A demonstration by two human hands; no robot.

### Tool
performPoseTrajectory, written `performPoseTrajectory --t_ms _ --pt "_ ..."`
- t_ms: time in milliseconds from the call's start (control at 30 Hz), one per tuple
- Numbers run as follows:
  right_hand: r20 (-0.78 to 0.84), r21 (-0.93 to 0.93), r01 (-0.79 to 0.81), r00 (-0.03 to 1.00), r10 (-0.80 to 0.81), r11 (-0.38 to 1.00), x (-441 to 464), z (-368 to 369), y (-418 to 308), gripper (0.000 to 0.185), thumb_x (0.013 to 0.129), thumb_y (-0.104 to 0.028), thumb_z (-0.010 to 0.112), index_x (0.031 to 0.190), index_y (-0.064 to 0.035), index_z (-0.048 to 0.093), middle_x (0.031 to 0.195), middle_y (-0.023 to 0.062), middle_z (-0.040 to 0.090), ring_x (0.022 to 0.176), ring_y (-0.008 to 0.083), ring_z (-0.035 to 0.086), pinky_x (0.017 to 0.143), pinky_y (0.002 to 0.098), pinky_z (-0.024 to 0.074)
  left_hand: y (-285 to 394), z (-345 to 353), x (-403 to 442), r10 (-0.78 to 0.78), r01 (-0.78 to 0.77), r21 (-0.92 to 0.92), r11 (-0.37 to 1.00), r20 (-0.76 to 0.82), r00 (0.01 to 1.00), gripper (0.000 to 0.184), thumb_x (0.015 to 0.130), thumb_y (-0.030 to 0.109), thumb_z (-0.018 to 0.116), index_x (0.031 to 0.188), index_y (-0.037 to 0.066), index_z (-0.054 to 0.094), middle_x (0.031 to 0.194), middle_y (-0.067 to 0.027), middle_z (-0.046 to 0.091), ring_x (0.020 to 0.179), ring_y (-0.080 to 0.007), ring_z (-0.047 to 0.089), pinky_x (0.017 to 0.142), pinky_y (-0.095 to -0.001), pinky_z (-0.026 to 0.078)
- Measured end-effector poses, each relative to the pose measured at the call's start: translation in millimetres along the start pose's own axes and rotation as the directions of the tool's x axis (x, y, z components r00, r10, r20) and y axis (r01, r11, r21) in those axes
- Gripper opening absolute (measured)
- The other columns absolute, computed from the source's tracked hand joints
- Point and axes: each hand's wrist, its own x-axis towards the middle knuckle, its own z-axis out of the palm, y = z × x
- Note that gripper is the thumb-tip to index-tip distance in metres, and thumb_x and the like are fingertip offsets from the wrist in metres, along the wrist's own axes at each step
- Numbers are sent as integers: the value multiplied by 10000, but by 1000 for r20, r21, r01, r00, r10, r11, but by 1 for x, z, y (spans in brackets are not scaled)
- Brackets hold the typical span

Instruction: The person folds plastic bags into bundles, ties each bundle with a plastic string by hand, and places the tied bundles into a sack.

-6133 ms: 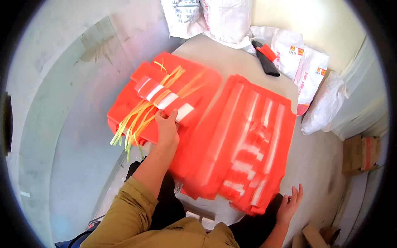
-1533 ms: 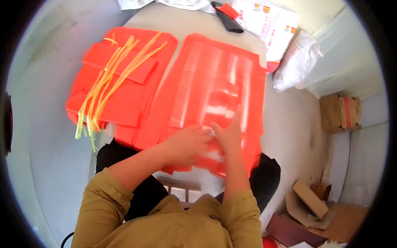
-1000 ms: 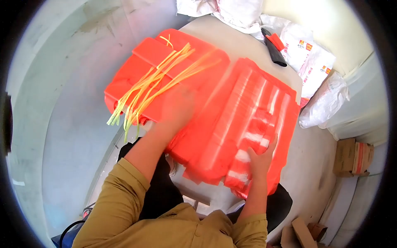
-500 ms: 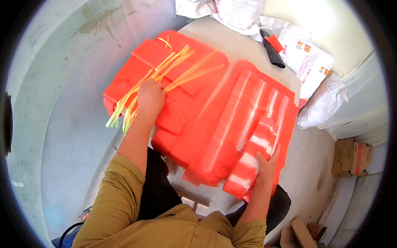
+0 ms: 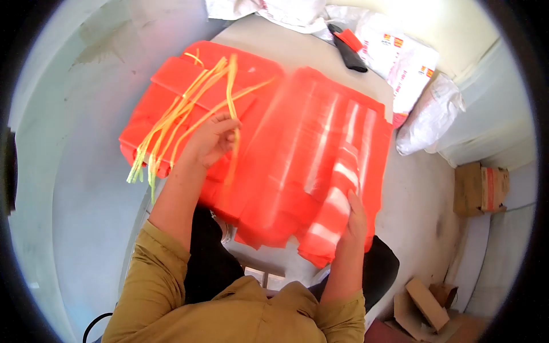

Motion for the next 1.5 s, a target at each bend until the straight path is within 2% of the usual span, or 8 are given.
performPoseTrajectory --t_ms 167,333,733,833,1033,1233,1433,1500 --pt "76 -2 93 993 -93 996 -11 25 -6 589 985 -148 635 1525 -37 429 1385 139 599 1234 276 609 1049 424 515 -63 96 -28 -258 253 63 965 96 961 158 1001 208 693 1085 82 649 1006 -60 697 885 -176 710 790 -331 590" --pt "181 -197 249 960 -215 948 15 26 5 853 912 3 673 1629 -54 215 1451 154 524 1249 255 589 999 388 542 -88 126 -37 -401 451 -282 847 219 889 274 1037 350 646 1140 96 643 1103 -46 689 999 -166 694 873 -327 568" --pt "225 -653 260 963 -145 711 55 -4 31 678 1034 -107 606 1620 -37 271 1296 133 649 1149 187 651 936 339 562 -94 113 -27 -261 269 -65 961 117 958 417 930 17 717 1314 -31 562 1220 -165 685 1083 -237 690 903 -382 593" --pt "328 -754 325 939 -100 571 64 -15 25 538 1023 -95 617 1530 -27 452 1270 151 680 1148 199 662 959 342 547 -97 110 -24 -193 192 11 981 71 979 457 915 -17 711 1331 -28 522 1212 -166 681 1058 -219 694 894 -360 588" --pt "620 -782 527 711 -332 -333 57 -13 -10 230 914 -39 681 1136 -21 735 1053 163 719 1033 312 663 916 381 540 -115 97 -16 -68 63 141 988 32 997 511 890 -54 697 1343 -1 467 1202 -141 671 1042 -178 684 891 -319 571" --pt "581 -727 350 772 -257 -591 54 -31 -43 74 888 -63 684 918 -30 743 923 78 698 932 306 629 811 416 537 -104 105 -24 -97 93 204 974 12 995 557 899 -62 683 1383 26 423 1224 -124 639 1080 -177 659 917 -324 563" --pt "445 -765 370 895 -17 -526 21 -25 -68 101 897 -127 694 900 -30 722 960 84 705 940 281 623 821 396 528 -107 125 -27 -116 108 153 982 43 992 568 912 -58 675 1408 17 408 1268 -129 627 1111 -174 644 934 -323 555" --pt "452 -871 449 891 33 -199 21 -28 -77 139 920 -160 689 908 -24 717 1053 84 722 938 238 622 839 384 521 -116 127 -25 -103 95 128 987 56 993 598 914 -57 674 1436 13 391 1280 -135 625 1117 -172 641 942 -320 549"
